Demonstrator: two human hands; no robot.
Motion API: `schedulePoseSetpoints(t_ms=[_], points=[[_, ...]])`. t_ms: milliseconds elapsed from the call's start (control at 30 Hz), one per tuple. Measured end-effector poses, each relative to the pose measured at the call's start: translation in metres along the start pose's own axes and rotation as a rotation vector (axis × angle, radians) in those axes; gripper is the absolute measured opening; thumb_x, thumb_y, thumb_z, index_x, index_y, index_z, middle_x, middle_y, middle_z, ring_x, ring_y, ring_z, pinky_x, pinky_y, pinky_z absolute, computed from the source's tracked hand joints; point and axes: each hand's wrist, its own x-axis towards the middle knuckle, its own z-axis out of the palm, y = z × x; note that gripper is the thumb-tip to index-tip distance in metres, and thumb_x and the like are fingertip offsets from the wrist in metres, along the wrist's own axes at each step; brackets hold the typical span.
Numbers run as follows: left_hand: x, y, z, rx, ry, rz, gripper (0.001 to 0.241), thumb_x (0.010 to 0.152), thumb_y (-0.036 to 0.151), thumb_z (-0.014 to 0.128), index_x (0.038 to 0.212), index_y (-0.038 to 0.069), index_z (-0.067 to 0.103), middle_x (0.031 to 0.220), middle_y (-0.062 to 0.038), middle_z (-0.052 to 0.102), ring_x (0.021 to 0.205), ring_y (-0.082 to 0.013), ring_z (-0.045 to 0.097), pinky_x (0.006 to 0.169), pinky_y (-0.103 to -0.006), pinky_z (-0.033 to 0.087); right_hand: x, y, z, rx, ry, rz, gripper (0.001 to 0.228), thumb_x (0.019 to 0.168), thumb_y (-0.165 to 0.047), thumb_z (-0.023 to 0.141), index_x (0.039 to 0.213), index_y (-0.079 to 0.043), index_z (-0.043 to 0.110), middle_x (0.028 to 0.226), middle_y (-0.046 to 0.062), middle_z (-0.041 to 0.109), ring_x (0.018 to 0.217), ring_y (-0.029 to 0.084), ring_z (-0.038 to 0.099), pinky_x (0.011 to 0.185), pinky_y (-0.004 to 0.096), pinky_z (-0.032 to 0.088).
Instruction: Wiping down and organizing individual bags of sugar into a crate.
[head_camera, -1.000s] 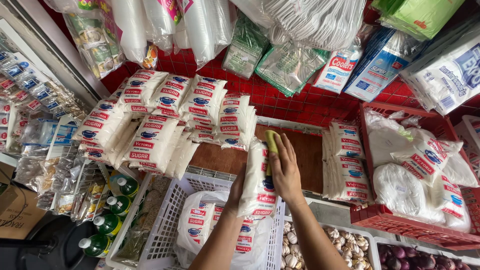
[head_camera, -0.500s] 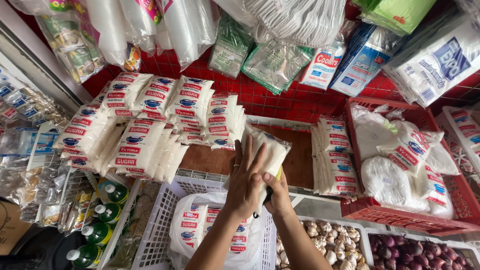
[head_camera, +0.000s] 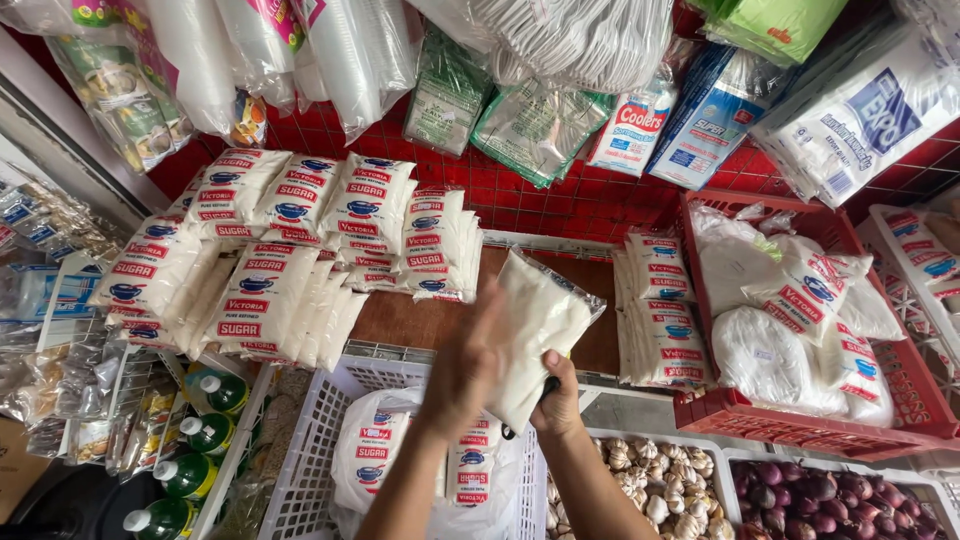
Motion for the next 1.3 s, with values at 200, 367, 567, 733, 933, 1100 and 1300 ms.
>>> schedulePoseSetpoints(t_ms=[200,367,567,733,933,1100,1300], points=[[-0.025,-0.081,0.007,-0.912,0.489,-0.533,0.085,0.093,0.058,0.051,0.161,0.015,0.024,0.161,-0.017,0.039,0.139,-0.0351,0.047,0.112,-0.0516,0.042,-0.008,0.003,0.017,0.178,-0.058,0.221,0.093,0.07,-0.042,0.078,0.147,-0.002,0.045,0.131,0.019,0.065,0.118,0.037,0.063,0.106,0.051,0.05],[-0.09,-0.136,0.068,-1.551,0.334,-0.528,0.08,0.102,0.054,0.048,0.163,0.008,0.026,0.164,-0.017,0.035,0.144,-0.0301,0.045,0.122,-0.048,0.035,-0.004,0.016,0.026,-0.001,0.045,0.144,0.081,0.076,-0.026,0.079,0.147,-0.003,0.046,0.129,0.018,0.065,0.115,0.034,0.063,0.103,0.05,0.052],[-0.042,-0.056,0.021,-2.049,0.037,-0.167,0.084,0.103,0.067,0.041,0.159,0.006,0.028,0.158,-0.018,0.04,0.144,-0.0351,0.047,0.122,-0.0494,0.034,-0.001,-0.028,0.076,-0.219,0.116,-0.214,0.074,0.089,-0.028,0.074,0.152,-0.004,0.044,0.135,0.018,0.057,0.119,0.028,0.063,0.101,0.04,0.058],[-0.043,-0.068,0.024,-2.079,0.013,-0.179,0.086,0.1,0.071,0.039,0.158,0.008,0.032,0.157,-0.019,0.042,0.144,-0.0365,0.046,0.123,-0.0507,0.033,-0.027,-0.052,0.1,-0.571,0.136,-0.521,0.071,0.093,-0.013,0.064,0.158,-0.01,0.036,0.144,0.018,0.053,0.107,0.027,0.057,0.083,0.039,0.054],[-0.041,-0.082,0.04,-2.133,-0.05,-0.201,0.091,0.096,0.077,0.038,0.158,0.011,0.037,0.156,-0.019,0.045,0.144,-0.0384,0.046,0.124,-0.0524,0.032,-0.077,-0.02,0.114,-1.627,-0.33,-0.79,0.075,0.091,-0.014,0.063,0.159,-0.009,0.034,0.166,0.031,0.022,0.154,0.047,0.025,0.122,0.064,0.026],[-0.054,-0.096,0.054,-2.042,0.144,-0.366,0.082,0.101,0.066,0.035,0.155,0.005,0.038,0.154,-0.018,0.046,0.144,-0.0357,0.047,0.123,-0.0513,0.035,-0.056,-0.016,0.118,-1.978,-0.387,-0.766,0.074,0.099,-0.046,0.057,0.16,-0.01,0.034,0.163,0.035,0.018,0.152,0.055,0.014,0.119,0.068,0.016],[-0.062,-0.117,0.061,-2.012,0.345,-0.467,0.061,0.11,0.039,0.038,0.159,0.002,0.04,0.157,-0.021,0.048,0.141,-0.0343,0.049,0.121,-0.0505,0.036,0.004,-0.031,0.105,-2.029,-0.297,-0.623,0.064,0.103,-0.047,0.048,0.16,-0.017,0.04,0.168,0.026,0.025,0.154,0.05,0.022,0.119,0.067,0.021]])
